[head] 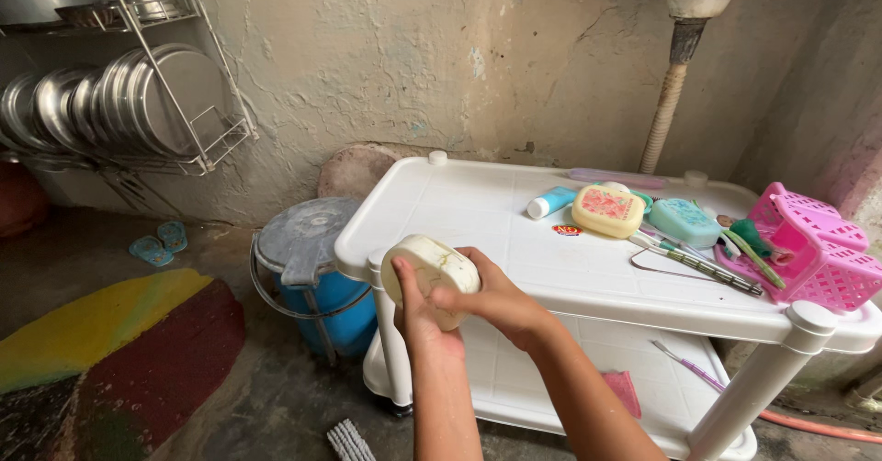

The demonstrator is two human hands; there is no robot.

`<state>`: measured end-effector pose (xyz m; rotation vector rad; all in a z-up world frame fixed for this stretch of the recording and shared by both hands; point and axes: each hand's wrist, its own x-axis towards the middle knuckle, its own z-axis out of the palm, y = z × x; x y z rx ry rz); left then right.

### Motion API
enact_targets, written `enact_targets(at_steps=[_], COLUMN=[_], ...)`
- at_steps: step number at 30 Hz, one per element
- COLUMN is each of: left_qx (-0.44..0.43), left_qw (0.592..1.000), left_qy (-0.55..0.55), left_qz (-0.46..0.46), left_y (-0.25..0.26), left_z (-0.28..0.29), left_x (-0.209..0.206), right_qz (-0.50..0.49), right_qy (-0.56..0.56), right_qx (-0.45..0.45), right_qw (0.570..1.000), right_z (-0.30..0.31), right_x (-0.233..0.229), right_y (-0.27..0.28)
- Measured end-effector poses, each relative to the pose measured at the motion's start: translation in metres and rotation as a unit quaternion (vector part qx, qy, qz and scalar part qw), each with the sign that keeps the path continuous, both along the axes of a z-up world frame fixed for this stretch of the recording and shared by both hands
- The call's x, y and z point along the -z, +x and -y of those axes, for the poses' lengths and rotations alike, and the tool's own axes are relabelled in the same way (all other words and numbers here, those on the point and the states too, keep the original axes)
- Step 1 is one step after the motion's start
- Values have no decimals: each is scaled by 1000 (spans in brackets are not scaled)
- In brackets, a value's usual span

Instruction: The person moves various cleaning and hygiene items from a floor area onto a small white plastic shelving unit, and then wipes the top shelf with a hand using water.

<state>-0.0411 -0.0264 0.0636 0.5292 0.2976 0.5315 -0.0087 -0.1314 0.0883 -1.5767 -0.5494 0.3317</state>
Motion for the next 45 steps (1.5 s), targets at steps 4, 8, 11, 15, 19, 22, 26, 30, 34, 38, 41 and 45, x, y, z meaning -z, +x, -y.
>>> enact_targets(at_steps=[4, 8, 11, 15, 19, 22, 26, 30, 34, 38, 41, 45], left_qx=[-47, -73, -47, -32, -125, -178, -213, -174, -164, -237, -253, -313], left_qw=[998, 997, 997, 992, 980, 964, 940, 920, 923, 844, 817, 827], left_qy=[-30, 14, 43, 35, -30, -79, -135, -181, -179, -206, -179, -172], left_qz=[-36, -23, -52, -118, -149, -181, -232, -300, -300, -435, -486, -434], left_y=[-7, -17, -23, -21, -5, -1, -17, -28, -49, -52, -52, -38], left_z=[5, 10, 7, -11, -56, -105, -165, -193, -185, -182, -178, -187], left_x=[-13, -27, -32, -22, 28, 97, 221, 350, 402, 421, 428, 427], right_qz=[52, 92, 123, 129, 234, 251, 313, 331, 342, 315, 309, 305], right_qy=[-76, -56, -41, -31, -126, -180, -241, -324, -346, -377, -382, -385], right_qx=[122, 160, 202, 188, 162, 112, 22, -28, -34, -52, -66, -75], right_qw=[988, 981, 971, 973, 950, 944, 919, 886, 873, 870, 868, 868], right_z=[-3, -2, -9, -18, -29, -33, -36, -35, -35, -38, -41, -40], right_x=[-7, -12, -11, -8, 3, 13, 31, 39, 45, 49, 51, 59], right_y=[-4, -7, -11, -16, -25, -35, -48, -51, -48, -48, -46, -43])
